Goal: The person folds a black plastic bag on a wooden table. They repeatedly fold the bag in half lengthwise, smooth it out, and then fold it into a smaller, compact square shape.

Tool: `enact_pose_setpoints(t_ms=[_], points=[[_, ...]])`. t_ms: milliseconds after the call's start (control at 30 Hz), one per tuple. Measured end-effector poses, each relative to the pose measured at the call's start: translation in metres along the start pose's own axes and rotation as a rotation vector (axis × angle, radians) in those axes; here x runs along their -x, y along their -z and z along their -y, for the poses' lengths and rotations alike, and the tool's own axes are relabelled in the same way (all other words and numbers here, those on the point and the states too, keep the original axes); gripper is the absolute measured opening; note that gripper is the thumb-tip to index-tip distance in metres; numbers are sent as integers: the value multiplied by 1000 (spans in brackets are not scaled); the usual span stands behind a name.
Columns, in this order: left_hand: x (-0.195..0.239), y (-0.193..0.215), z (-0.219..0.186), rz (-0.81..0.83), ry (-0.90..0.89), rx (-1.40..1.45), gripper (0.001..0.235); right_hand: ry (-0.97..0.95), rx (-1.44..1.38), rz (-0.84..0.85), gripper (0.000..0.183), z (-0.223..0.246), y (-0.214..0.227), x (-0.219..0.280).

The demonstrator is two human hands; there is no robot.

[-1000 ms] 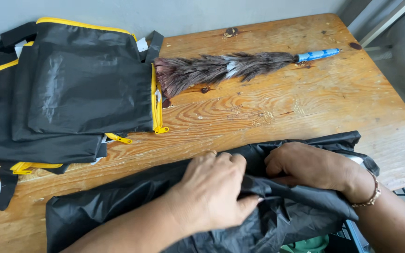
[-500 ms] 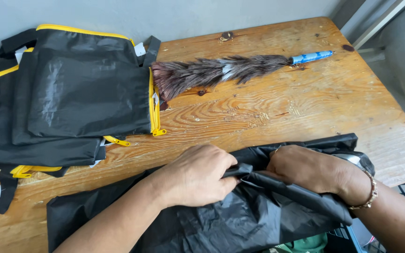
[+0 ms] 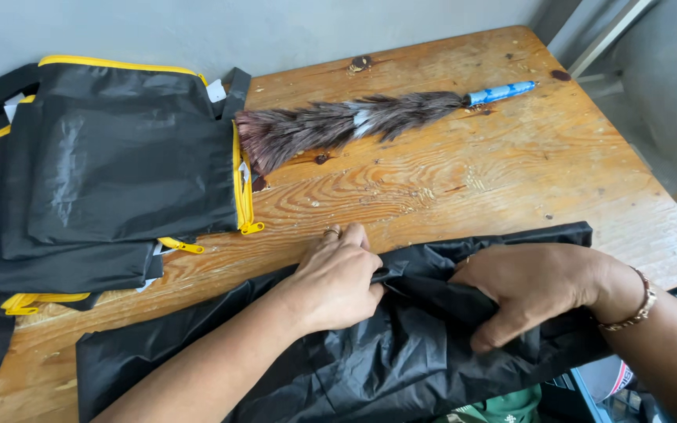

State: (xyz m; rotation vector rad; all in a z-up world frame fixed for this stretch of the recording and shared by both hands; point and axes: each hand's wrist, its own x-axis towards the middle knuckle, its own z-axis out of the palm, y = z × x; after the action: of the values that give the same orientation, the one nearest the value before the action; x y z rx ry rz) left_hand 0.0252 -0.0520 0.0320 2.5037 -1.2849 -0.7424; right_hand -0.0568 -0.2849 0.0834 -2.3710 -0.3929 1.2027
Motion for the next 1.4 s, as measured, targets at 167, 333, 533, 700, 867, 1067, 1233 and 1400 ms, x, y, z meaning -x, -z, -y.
enact_pose_setpoints(t_ms=[167, 333, 533, 700, 867, 1067, 1233, 1400], points=[[-7, 14, -3, 54, 52, 26, 32, -61, -25, -91, 31, -16, 10, -2], [-7, 39, -2, -43, 60, 28, 33, -100, -36, -254, 40, -23, 40, 7], [-37, 30, 19, -98, 143, -23, 38, -498, 159, -181, 50, -33, 53, -12], [-29, 34, 9, -92, 141, 45, 43, -385, -195, -419, 45, -94, 66, -18], [-44, 7, 6, -232, 206, -102, 71, -485, 419, -1025, 37, -63, 40, -20], [-40, 24, -12, -92, 341, 8, 66, 286, 444, -1399, 45, 61, -62, -50], [-46, 19, -8, -93, 342, -26, 90, -209, 445, -1300, 78, 41, -78, -64], [-44, 23, -5, -70, 319, -16, 93, -214, 56, -1144, 66, 14, -75, -70]])
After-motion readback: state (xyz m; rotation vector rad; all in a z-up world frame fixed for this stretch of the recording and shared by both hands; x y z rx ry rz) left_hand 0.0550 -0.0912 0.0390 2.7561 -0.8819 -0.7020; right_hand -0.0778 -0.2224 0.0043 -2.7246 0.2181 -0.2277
